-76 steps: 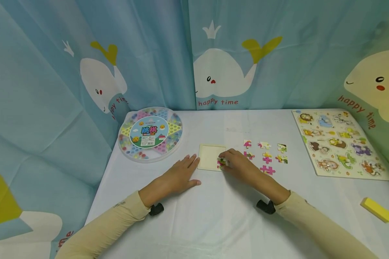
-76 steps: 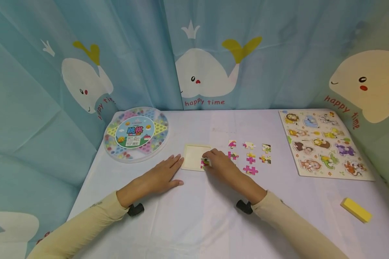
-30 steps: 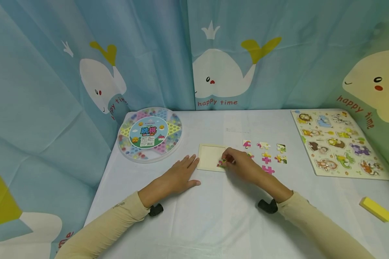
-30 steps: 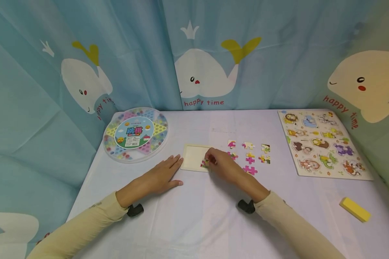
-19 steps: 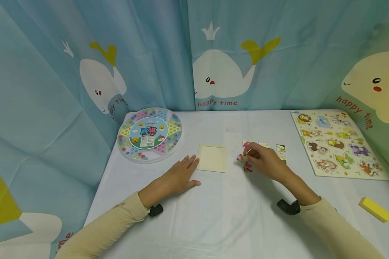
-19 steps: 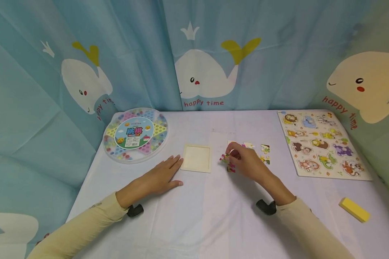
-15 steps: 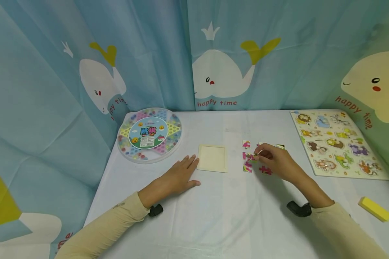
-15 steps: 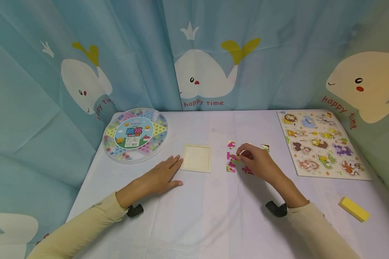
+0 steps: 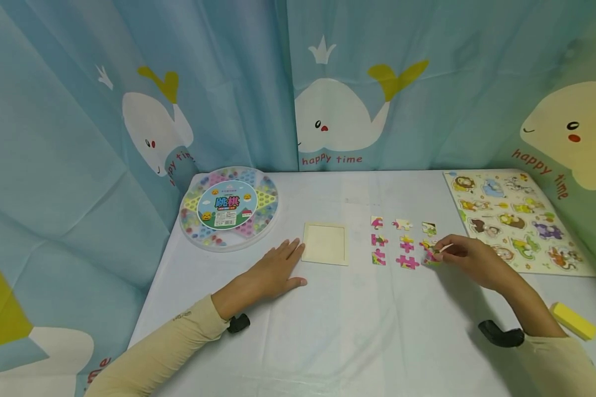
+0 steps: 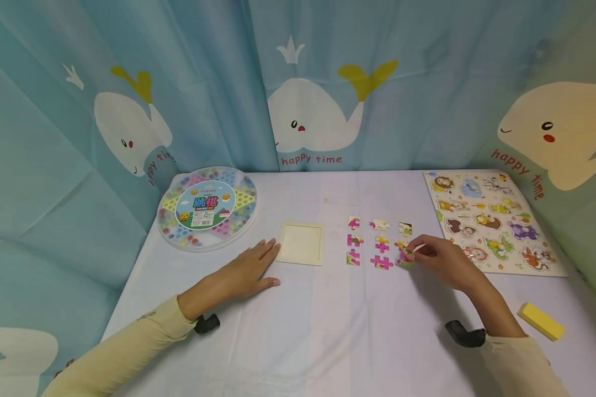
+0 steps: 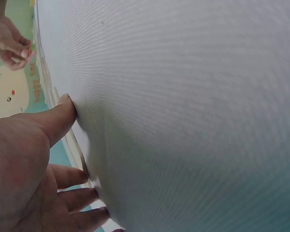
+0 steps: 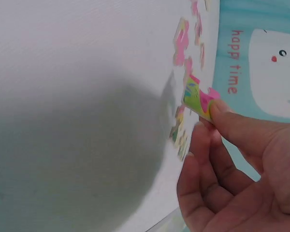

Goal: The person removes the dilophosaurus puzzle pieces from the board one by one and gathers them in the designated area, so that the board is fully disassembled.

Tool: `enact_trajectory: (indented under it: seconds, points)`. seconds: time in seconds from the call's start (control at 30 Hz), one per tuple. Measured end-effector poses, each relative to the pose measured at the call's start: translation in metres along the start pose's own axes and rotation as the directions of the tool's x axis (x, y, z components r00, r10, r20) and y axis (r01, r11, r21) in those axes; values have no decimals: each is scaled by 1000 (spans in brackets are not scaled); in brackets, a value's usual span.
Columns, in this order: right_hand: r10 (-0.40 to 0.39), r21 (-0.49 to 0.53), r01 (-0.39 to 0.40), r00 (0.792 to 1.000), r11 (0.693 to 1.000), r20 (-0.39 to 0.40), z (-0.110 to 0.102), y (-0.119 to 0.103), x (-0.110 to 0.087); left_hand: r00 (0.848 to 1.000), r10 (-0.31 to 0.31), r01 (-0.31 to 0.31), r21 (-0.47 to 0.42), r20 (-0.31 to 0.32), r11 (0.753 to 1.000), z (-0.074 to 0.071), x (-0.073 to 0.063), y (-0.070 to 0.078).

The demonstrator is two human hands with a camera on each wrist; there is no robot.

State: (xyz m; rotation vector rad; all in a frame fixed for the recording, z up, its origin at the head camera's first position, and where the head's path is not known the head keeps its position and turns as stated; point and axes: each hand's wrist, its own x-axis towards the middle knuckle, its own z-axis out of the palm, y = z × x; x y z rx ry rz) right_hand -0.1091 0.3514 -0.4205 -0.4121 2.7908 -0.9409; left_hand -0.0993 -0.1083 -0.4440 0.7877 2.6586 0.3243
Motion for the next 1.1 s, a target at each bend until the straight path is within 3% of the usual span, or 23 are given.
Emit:
enact_trajectory:
  seconds: [0.2, 0.53, 1.1]
  points:
    - [-9, 94, 3, 998, 996, 61, 4, 8, -1, 1000, -1, 1, -3, -3, 1000, 1, 1, 0]
    - [86, -86, -80, 994, 993, 68, 10, 5, 4, 1000, 9, -9, 14, -7, 1000, 2, 2, -3]
    - [22, -178, -11, 998, 984, 60, 15, 4, 9, 1000, 0, 0, 8, -7, 1000, 2, 1, -3]
